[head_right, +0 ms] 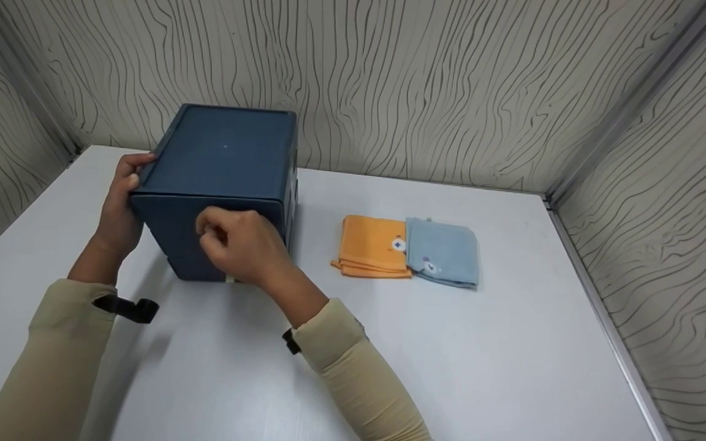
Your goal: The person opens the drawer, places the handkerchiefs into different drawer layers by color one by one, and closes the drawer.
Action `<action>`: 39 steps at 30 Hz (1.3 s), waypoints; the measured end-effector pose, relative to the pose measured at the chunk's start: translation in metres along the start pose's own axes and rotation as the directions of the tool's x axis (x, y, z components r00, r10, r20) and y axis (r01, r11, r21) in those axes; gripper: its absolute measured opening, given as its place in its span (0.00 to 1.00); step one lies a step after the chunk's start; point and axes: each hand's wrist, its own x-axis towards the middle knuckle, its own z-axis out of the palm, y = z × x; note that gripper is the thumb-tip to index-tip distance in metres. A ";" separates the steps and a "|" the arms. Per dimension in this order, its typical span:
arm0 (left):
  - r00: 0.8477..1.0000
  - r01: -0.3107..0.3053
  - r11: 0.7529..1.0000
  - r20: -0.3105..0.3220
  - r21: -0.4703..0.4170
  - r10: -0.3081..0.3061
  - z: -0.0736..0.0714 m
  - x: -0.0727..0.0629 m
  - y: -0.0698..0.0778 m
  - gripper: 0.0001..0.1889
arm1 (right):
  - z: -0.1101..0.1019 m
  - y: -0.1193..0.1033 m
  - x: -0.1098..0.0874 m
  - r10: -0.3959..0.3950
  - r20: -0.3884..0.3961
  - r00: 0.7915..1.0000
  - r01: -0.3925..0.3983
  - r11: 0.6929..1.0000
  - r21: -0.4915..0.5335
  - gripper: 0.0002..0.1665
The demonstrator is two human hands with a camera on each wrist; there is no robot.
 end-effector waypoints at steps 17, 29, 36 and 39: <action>1.000 0.013 0.999 -0.010 -0.053 -0.014 0.002 -0.001 0.000 0.21 | 0.005 0.005 0.000 -0.023 -0.020 1.000 0.022 0.999 -0.033 0.12; 1.000 0.015 0.999 -0.026 -0.033 -0.016 0.004 -0.001 0.004 0.21 | 0.015 0.003 -0.021 -0.094 0.005 0.996 0.094 0.986 -0.136 0.08; 1.000 0.013 0.999 -0.017 -0.031 -0.013 0.004 -0.002 0.004 0.21 | 0.018 0.011 -0.026 0.013 0.018 1.000 -0.008 0.971 -0.237 0.10; 1.000 0.017 0.999 -0.014 -0.028 -0.017 0.004 -0.002 0.004 0.21 | 0.020 0.013 -0.027 0.057 0.026 0.998 -0.048 0.963 -0.267 0.12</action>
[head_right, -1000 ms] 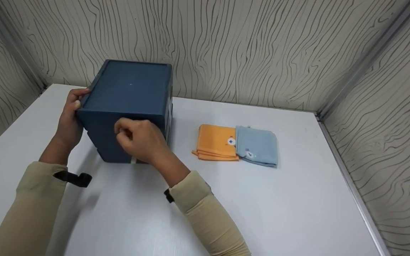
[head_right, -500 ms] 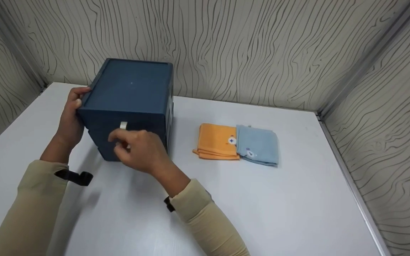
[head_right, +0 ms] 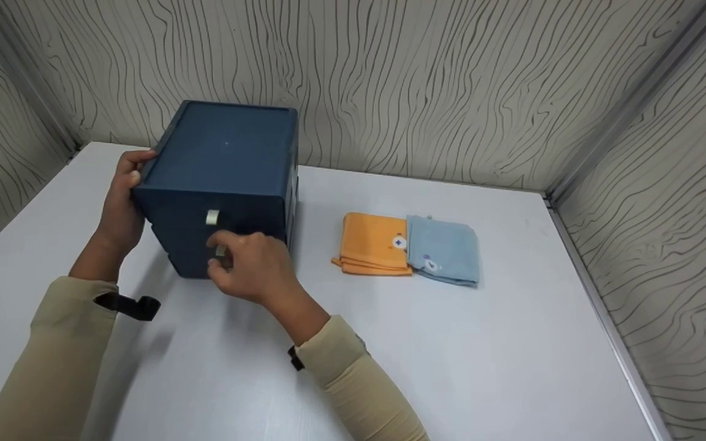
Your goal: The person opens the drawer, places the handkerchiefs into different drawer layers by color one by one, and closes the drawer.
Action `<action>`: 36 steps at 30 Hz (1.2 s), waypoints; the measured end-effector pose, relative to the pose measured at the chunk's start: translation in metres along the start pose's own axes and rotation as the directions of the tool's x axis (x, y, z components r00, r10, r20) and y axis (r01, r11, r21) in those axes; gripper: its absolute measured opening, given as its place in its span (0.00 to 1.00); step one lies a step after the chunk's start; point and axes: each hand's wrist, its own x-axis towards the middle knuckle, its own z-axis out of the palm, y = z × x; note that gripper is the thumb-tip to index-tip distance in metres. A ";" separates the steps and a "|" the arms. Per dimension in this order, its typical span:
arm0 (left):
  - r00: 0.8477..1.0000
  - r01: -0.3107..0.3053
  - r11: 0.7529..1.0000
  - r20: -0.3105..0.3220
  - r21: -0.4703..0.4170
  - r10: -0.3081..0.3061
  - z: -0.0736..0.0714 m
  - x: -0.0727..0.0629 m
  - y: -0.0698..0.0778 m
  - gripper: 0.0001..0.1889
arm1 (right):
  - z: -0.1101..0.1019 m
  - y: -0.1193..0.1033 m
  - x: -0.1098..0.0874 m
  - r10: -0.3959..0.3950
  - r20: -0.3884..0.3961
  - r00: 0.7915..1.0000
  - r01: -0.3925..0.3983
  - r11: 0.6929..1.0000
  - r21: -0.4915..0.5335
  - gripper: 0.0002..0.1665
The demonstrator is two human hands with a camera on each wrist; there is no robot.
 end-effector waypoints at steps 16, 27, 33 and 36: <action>1.000 -0.022 1.000 -0.006 -0.018 0.022 0.000 0.000 -0.002 0.21 | 0.010 0.004 0.001 0.127 0.040 0.991 -0.127 0.992 0.003 0.13; 0.999 -0.035 0.999 -0.007 0.008 0.035 -0.002 0.000 -0.006 0.22 | 0.013 0.004 0.003 0.133 0.054 0.990 -0.134 0.991 0.004 0.11; 1.000 -0.023 1.000 -0.015 -0.016 0.023 -0.001 0.001 -0.005 0.21 | 0.014 0.005 0.002 0.143 0.060 0.988 -0.145 0.989 0.028 0.11; 1.000 -0.014 1.000 -0.019 -0.018 0.014 -0.001 0.001 -0.003 0.21 | 0.015 0.006 0.002 0.146 0.052 0.988 -0.149 0.988 0.045 0.10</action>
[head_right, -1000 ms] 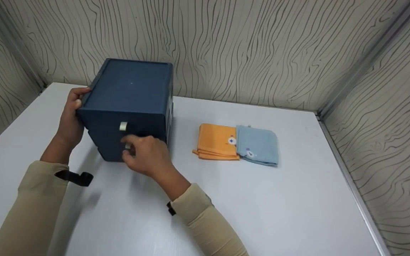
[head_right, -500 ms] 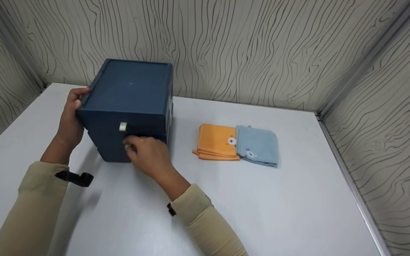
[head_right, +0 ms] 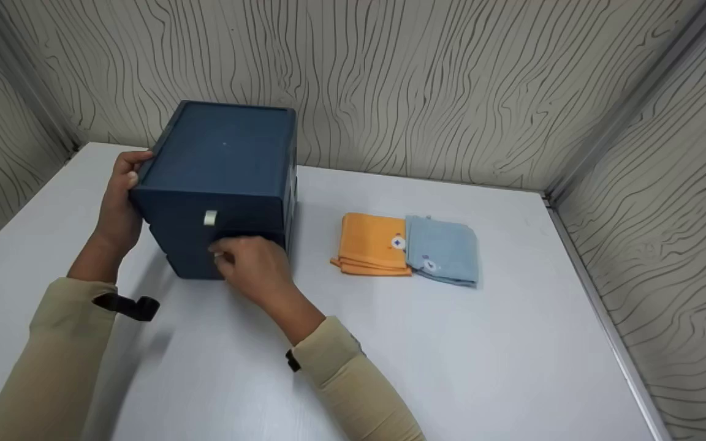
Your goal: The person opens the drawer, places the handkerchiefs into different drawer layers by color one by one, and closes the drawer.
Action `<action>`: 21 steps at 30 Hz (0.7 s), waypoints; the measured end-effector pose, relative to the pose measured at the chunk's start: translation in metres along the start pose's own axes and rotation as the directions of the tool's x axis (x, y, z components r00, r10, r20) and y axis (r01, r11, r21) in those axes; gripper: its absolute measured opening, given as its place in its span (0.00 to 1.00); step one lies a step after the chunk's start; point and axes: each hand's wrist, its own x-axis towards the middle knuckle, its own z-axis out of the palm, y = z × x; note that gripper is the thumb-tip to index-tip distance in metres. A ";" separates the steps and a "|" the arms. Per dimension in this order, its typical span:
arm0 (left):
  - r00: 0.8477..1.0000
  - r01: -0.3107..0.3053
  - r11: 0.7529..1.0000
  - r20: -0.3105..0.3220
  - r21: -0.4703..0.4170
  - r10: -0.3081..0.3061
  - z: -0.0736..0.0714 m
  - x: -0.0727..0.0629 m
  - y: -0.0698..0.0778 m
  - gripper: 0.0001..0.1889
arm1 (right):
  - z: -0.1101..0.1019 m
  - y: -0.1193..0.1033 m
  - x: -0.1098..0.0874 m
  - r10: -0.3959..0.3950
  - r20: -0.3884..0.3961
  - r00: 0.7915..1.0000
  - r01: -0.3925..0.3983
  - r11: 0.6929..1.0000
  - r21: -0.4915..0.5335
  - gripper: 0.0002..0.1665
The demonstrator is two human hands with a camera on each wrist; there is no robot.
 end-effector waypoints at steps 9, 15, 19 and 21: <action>1.000 0.013 1.000 0.005 0.027 -0.014 -0.002 0.002 0.000 0.21 | -0.002 0.001 0.001 0.005 0.027 1.000 -0.006 1.000 0.019 0.11; 0.998 -0.059 0.998 -0.003 0.011 0.059 -0.002 0.001 -0.004 0.21 | -0.002 0.001 0.001 0.009 0.047 0.999 -0.011 0.999 0.030 0.11; 1.000 -0.030 0.999 -0.003 -0.039 0.030 0.000 0.001 0.001 0.19 | -0.001 0.002 0.001 -0.004 0.037 0.999 0.003 1.000 0.028 0.10; 1.000 0.001 0.999 0.001 -0.053 -0.001 0.000 0.002 0.004 0.18 | -0.001 0.003 0.001 -0.010 0.029 1.000 0.010 1.000 0.021 0.10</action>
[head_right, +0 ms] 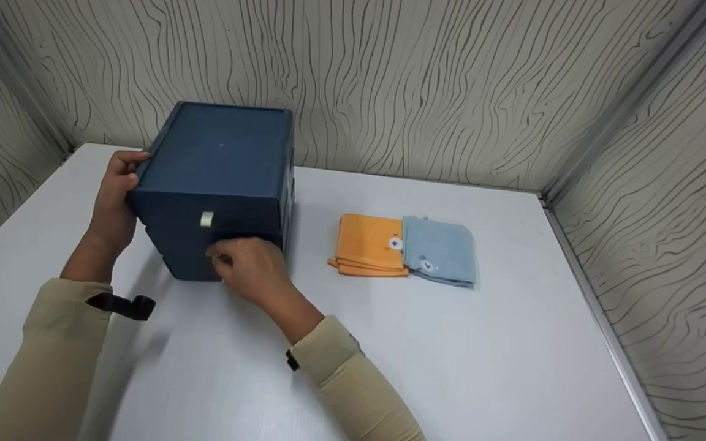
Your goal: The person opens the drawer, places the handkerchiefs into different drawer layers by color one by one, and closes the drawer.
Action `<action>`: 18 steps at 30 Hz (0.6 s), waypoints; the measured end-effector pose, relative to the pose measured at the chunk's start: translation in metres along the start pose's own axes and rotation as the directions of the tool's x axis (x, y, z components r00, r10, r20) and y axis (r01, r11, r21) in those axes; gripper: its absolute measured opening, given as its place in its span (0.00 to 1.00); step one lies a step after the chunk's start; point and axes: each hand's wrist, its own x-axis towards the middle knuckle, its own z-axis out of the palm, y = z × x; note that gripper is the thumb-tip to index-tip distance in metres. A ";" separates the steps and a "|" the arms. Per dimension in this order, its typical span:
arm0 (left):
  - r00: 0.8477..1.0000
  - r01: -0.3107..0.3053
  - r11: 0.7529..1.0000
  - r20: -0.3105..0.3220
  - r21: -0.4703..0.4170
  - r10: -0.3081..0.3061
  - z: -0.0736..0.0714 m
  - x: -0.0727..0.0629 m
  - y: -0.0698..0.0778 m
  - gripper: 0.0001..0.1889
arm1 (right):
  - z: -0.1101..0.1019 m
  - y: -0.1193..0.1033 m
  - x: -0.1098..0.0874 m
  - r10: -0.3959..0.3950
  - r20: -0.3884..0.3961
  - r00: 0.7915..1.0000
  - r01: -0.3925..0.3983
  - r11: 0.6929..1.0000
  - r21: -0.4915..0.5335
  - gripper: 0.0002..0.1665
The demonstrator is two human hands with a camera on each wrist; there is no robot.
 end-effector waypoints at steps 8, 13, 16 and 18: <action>0.999 0.026 0.999 0.034 0.047 -0.028 -0.001 0.000 0.005 0.21 | 0.000 0.001 0.001 -0.015 0.001 1.000 0.015 1.000 -0.018 0.10; 0.999 0.024 0.998 0.044 0.051 -0.026 -0.001 0.001 0.004 0.20 | 0.000 0.001 0.001 -0.007 0.003 1.000 0.007 1.000 -0.012 0.10; 0.999 0.026 0.999 0.032 0.038 -0.028 -0.001 0.001 0.003 0.19 | 0.000 0.001 0.001 -0.013 0.002 1.000 0.013 1.000 -0.006 0.10; 0.999 0.020 0.999 0.025 0.030 -0.020 -0.002 0.001 0.002 0.19 | 0.001 0.000 0.001 -0.018 0.002 1.000 0.018 1.000 -0.004 0.10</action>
